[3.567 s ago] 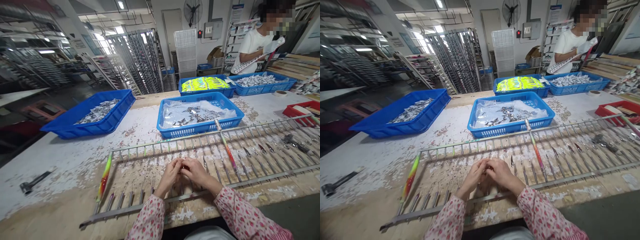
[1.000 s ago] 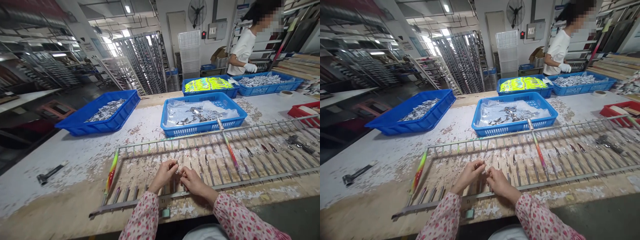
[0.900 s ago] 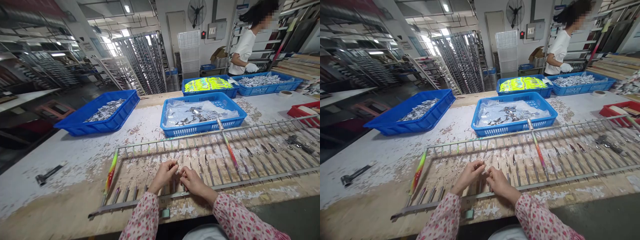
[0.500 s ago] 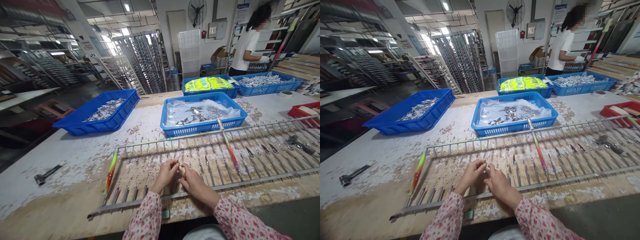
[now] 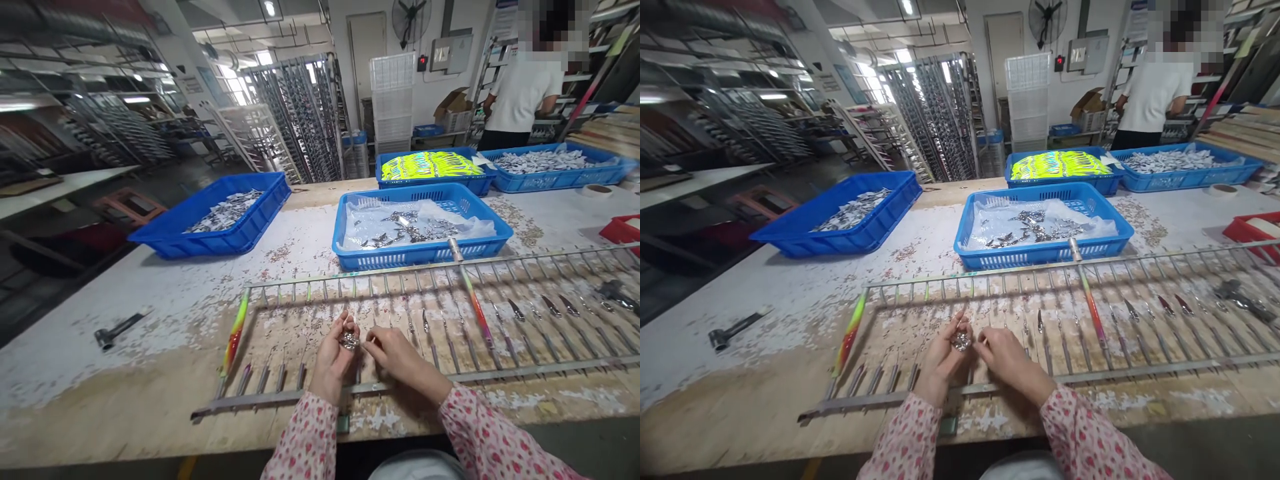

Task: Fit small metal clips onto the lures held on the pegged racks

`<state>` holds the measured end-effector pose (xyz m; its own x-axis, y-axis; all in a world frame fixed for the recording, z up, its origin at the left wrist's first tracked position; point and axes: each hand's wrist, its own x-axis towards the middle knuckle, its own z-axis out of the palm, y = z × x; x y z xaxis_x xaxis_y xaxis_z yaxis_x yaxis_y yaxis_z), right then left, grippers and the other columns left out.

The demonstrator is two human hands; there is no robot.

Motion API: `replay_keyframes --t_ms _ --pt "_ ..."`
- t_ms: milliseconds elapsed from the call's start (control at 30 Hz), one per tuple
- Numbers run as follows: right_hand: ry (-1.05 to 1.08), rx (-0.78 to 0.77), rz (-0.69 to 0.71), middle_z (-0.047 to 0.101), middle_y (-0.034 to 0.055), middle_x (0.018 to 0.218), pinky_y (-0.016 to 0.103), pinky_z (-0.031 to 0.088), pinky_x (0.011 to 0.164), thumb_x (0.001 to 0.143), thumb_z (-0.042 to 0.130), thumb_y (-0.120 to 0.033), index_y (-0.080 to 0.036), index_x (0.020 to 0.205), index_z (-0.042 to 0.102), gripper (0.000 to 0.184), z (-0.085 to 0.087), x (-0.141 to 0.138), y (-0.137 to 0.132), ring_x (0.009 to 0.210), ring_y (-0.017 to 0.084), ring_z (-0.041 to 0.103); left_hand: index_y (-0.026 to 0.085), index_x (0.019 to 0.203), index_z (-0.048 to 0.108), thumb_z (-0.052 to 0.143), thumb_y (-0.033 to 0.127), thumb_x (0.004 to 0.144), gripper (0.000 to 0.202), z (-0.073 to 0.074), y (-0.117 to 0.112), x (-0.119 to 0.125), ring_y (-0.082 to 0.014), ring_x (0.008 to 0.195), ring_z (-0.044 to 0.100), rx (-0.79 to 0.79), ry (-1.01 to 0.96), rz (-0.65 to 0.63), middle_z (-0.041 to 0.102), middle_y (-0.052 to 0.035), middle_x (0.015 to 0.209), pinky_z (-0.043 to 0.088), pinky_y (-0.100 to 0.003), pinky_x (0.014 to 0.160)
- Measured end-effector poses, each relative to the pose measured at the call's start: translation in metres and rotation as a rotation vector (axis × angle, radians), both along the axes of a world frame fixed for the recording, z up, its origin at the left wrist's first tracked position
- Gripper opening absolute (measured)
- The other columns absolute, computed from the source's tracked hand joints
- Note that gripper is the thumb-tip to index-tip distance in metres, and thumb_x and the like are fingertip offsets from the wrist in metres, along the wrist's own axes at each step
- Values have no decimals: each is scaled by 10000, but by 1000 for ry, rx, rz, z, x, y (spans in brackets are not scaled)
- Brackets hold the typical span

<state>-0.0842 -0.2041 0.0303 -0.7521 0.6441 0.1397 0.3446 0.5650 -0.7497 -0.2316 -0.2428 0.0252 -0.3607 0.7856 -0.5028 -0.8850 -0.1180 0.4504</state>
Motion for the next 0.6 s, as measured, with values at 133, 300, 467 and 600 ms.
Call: replay_keyframes --t_ms 133,300,467,600 --pt "105 -54 1 659 38 734 250 396 628 886 501 -242 -158 756 623 197 5 -17 2 672 152 578 106 886 585 399 33 901 200 10 -2 7 -77 613 603 34 -81 69 592 -38 772 568 -243 707" --pt "136 -142 -73 647 11 708 233 378 615 869 529 -273 -160 733 612 195 -7 -34 0 648 133 564 121 862 598 398 103 932 213 10 -4 2 -88 611 616 41 -150 93 613 -23 727 573 -265 697" --pt "125 -168 -105 624 -3 663 222 355 581 814 566 -228 -164 715 595 122 -12 -44 -1 609 125 539 123 888 612 416 113 931 200 6 -4 -1 -114 692 653 47 -140 149 654 -44 792 560 -244 656" --pt "170 -45 -82 626 22 722 242 374 634 857 499 -244 -174 731 580 165 -14 -49 -4 674 149 554 128 781 610 436 100 909 219 1 -6 -1 -112 650 640 5 -141 186 637 -31 711 550 -224 633"
